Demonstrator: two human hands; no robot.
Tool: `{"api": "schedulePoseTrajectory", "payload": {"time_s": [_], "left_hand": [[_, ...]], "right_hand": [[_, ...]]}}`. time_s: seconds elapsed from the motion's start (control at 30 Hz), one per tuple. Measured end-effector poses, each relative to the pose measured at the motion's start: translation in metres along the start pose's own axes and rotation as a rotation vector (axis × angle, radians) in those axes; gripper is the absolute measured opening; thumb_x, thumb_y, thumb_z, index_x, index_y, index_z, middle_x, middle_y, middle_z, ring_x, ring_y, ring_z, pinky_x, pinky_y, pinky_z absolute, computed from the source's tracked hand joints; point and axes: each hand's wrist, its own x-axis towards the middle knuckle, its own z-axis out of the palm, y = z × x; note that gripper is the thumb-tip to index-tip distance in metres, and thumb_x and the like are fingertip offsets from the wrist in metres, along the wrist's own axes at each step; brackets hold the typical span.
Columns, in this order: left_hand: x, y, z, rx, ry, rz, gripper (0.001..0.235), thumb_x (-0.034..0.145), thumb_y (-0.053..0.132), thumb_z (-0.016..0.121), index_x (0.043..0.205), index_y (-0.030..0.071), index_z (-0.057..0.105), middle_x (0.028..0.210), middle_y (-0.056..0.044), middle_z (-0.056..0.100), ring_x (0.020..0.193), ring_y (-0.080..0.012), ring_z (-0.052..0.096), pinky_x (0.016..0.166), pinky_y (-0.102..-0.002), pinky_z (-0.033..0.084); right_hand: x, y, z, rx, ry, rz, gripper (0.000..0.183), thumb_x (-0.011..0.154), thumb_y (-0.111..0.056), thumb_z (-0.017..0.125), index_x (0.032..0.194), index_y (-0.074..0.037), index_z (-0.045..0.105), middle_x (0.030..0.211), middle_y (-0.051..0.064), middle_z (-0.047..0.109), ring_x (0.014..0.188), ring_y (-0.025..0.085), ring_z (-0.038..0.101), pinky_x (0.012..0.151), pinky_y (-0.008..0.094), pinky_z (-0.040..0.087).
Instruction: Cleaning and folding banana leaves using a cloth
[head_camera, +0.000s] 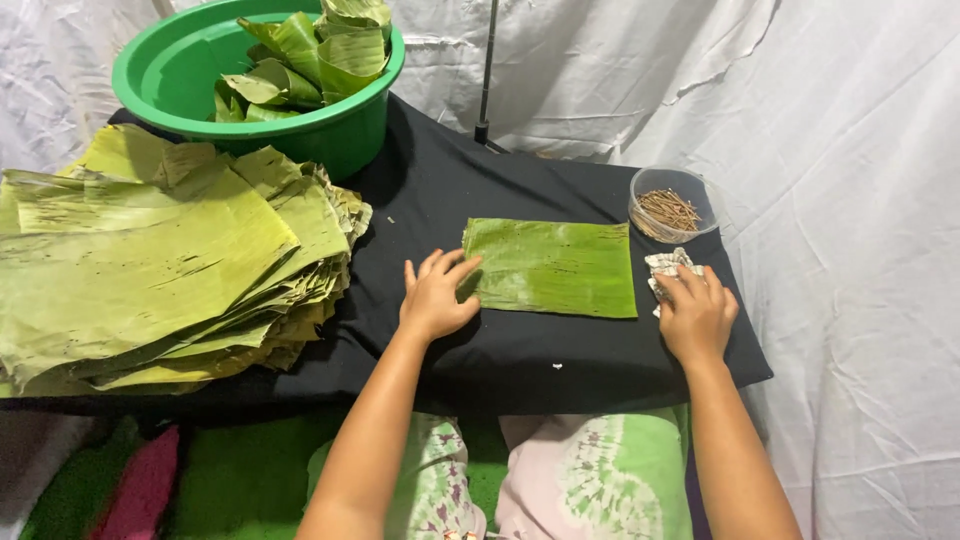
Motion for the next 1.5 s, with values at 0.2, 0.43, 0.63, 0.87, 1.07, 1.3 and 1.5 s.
{"api": "schedulePoseTrajectory", "payload": {"time_s": [0.2, 0.43, 0.63, 0.87, 1.07, 1.3, 1.5], "left_hand": [[-0.002, 0.002, -0.005, 0.000, -0.073, 0.021, 0.061, 0.077, 0.037, 0.063, 0.139, 0.037, 0.062, 0.153, -0.001, 0.051, 0.151, -0.0349, 0.032, 0.121, -0.071, 0.008], [-0.004, 0.003, -0.001, -0.013, -0.009, 0.025, 0.038, 0.092, 0.029, 0.062, 0.128, 0.031, 0.071, 0.145, -0.002, 0.059, 0.147, -0.0327, 0.040, 0.121, -0.069, 0.013], [0.000, -0.008, 0.011, -0.030, 0.108, 0.041, 0.029, 0.098, 0.024, 0.056, 0.120, 0.033, 0.073, 0.135, 0.003, 0.066, 0.141, -0.0266, 0.049, 0.121, -0.061, 0.025], [0.011, -0.026, 0.038, -0.051, 0.306, 0.164, 0.019, 0.094, 0.025, 0.063, 0.109, 0.032, 0.073, 0.117, 0.008, 0.075, 0.126, -0.0211, 0.062, 0.110, -0.049, 0.041], [-0.003, -0.015, 0.015, -0.190, 0.261, 0.197, 0.038, 0.079, 0.024, 0.065, 0.116, 0.026, 0.072, 0.124, 0.001, 0.073, 0.121, -0.0266, 0.065, 0.108, -0.047, 0.043], [-0.004, -0.004, -0.004, -0.167, 0.031, 0.071, 0.067, 0.075, 0.013, 0.061, 0.140, 0.027, 0.059, 0.142, 0.001, 0.060, 0.133, -0.0259, 0.055, 0.116, -0.048, 0.032], [0.001, -0.013, 0.008, -0.184, 0.138, 0.061, 0.046, 0.086, 0.028, 0.068, 0.132, 0.033, 0.065, 0.140, 0.008, 0.062, 0.125, -0.0241, 0.060, 0.110, -0.046, 0.041]], "right_hand": [[0.000, -0.010, 0.001, 0.375, -0.228, -0.129, 0.041, 0.071, -0.032, 0.069, 0.109, -0.047, 0.076, 0.132, -0.016, 0.069, 0.141, 0.023, 0.054, 0.117, 0.047, 0.035], [-0.002, -0.004, -0.004, 0.531, -0.349, -0.073, 0.048, 0.066, -0.032, 0.069, 0.113, -0.041, 0.078, 0.131, -0.013, 0.069, 0.146, 0.024, 0.048, 0.121, 0.051, 0.027], [-0.006, -0.005, -0.001, 0.504, -0.306, -0.082, 0.039, 0.071, -0.036, 0.073, 0.109, -0.044, 0.078, 0.129, -0.016, 0.070, 0.147, 0.020, 0.047, 0.123, 0.048, 0.025], [-0.003, -0.023, -0.022, 0.432, -0.201, -0.098, 0.029, 0.080, -0.042, 0.076, 0.108, -0.048, 0.077, 0.121, -0.017, 0.073, 0.138, 0.022, 0.055, 0.120, 0.048, 0.032], [-0.009, -0.016, -0.008, 0.490, -0.137, -0.069, 0.017, 0.092, -0.043, 0.071, 0.106, -0.048, 0.078, 0.113, -0.019, 0.074, 0.136, 0.016, 0.057, 0.118, 0.044, 0.034], [-0.010, -0.010, -0.013, 0.847, -0.030, 0.067, 0.010, 0.095, -0.030, 0.077, 0.103, -0.030, 0.082, 0.101, -0.007, 0.079, 0.124, 0.023, 0.067, 0.112, 0.041, 0.045], [-0.003, -0.011, -0.029, 1.061, 0.012, 0.031, 0.010, 0.093, -0.018, 0.077, 0.101, -0.020, 0.084, 0.097, 0.003, 0.079, 0.115, 0.030, 0.071, 0.103, 0.044, 0.052]]}}
